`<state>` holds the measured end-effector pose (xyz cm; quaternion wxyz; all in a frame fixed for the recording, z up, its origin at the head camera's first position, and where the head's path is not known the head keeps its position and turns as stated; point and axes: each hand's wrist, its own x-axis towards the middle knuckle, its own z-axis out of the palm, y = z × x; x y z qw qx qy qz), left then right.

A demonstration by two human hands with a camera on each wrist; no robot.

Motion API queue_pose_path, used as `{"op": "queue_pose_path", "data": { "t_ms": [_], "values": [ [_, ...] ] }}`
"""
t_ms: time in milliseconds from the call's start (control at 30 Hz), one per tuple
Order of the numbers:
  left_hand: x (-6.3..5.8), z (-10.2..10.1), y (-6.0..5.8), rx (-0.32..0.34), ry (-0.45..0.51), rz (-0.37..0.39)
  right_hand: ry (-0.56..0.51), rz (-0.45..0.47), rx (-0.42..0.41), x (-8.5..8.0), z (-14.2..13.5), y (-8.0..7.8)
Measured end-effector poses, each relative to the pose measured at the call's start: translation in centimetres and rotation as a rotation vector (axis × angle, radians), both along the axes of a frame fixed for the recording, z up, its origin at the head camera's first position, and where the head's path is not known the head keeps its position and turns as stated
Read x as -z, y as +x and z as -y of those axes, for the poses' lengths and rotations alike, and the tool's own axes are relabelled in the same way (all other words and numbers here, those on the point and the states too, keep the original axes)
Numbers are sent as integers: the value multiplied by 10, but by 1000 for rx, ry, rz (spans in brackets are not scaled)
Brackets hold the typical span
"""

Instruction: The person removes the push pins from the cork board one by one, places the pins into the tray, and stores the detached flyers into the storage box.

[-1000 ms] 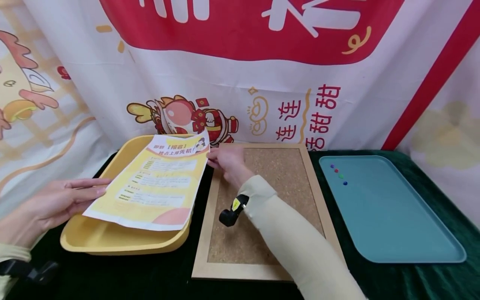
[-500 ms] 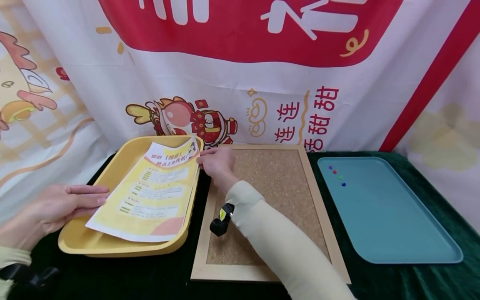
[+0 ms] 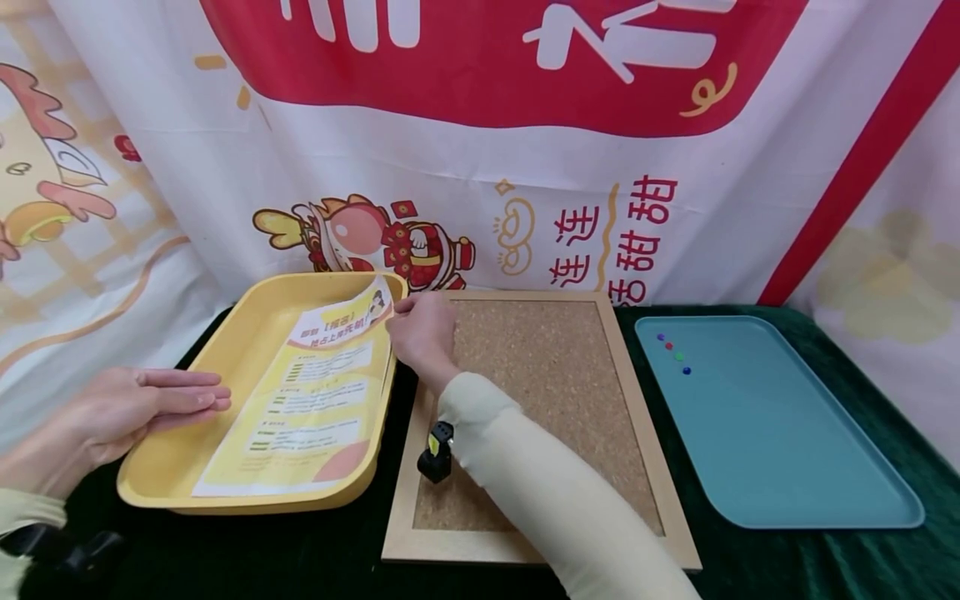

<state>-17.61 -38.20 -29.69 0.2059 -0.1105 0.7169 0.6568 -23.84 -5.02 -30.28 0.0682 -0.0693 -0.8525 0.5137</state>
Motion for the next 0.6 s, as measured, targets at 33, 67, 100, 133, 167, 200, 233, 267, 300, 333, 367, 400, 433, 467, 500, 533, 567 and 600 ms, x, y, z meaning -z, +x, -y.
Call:
{"op": "queue_pose_path", "data": {
  "t_ms": [33, 67, 100, 133, 167, 200, 233, 267, 300, 333, 367, 400, 433, 467, 500, 533, 567, 600],
  "values": [
    [0, -1, 0, 2, 2, -6, 7, -3, -5, 0, 1, 0],
    [0, -1, 1, 5, 2, -11, 12, -6, -11, 1, 1, 0],
    [1, -2, 1, 8, 6, -15, 21, -9, -17, 1, 2, 1],
    [1, -3, 1, 9, 11, -17, 24, -11, -25, 1, 2, 1],
    [1, -3, 1, 10, 17, -18, 24, -14, -34, 2, 2, 1],
    [2, -4, 2, 10, 24, -18, 19, -14, -42, 2, 2, 1],
    [2, -5, 2, 11, 26, -18, 2, -9, -46, 3, 2, 1],
    [3, -6, 2, 9, 35, -17, -21, -4, -52, 3, 1, 1],
    [4, -6, 2, 7, 52, -19, -43, 1, -56, 3, -1, 0],
    [4, -6, 2, 9, 73, -27, -69, 7, -61, 3, -3, -1],
    [5, -6, 1, 14, 97, -43, -85, 12, -67, 3, -6, -1],
    [6, -5, 1, 21, 118, -58, -99, 14, -80, 2, -11, -2],
    [6, -6, 1, 28, 133, -76, -109, 12, -96, 1, -16, -2],
    [6, -7, 0, 34, 144, -99, -118, 3, -121, 0, -23, -3],
    [5, -9, -1, 46, 126, -127, -112, -5, -141, -2, -31, -4],
    [3, -13, -1, 62, 70, -161, -110, -12, -162, -4, -41, -4],
    [0, -19, -2, 83, -8, -201, -101, -25, -186, -7, -51, -5],
    [-4, -26, -4, 97, -104, -232, -90, -33, -207, -9, -63, -6]
  ]
}}
